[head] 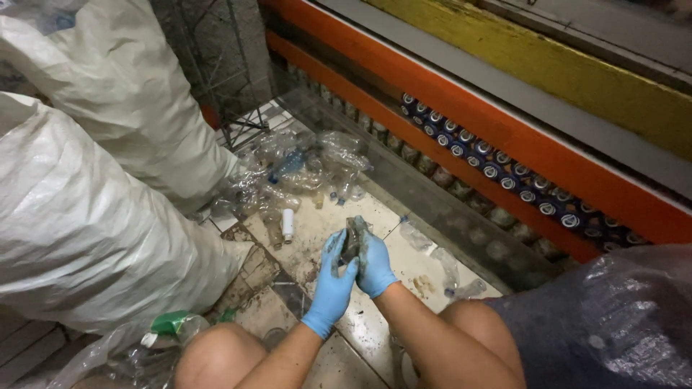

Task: The person sits on the floor and sorts through a pile of plastic bottles. They pick up individual bottles, crush them by hand, and place them into a large white bag. The person repeats this process for multiple bottles throughout the video.

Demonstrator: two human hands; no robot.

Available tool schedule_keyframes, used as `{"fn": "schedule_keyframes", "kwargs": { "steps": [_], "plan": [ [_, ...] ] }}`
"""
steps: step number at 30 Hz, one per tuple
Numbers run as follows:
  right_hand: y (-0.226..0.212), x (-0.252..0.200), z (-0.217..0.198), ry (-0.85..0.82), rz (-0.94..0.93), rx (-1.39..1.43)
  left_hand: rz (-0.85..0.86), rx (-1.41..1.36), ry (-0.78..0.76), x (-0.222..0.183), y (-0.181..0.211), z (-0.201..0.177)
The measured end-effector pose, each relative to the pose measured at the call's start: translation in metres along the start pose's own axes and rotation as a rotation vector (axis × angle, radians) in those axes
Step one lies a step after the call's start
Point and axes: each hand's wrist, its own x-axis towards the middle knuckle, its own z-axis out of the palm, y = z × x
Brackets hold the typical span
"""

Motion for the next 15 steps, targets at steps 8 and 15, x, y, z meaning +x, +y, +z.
{"fn": "schedule_keyframes", "kwargs": {
  "steps": [8, 15],
  "plan": [
    [0.005, -0.007, 0.000, 0.058, -0.054, -0.040, -0.113, -0.173, 0.203, -0.004, 0.012, 0.015],
    [-0.003, -0.020, 0.011, -0.085, -0.378, -0.736, -0.403, -0.426, 0.228, 0.020, 0.059, 0.002]
  ]
}}
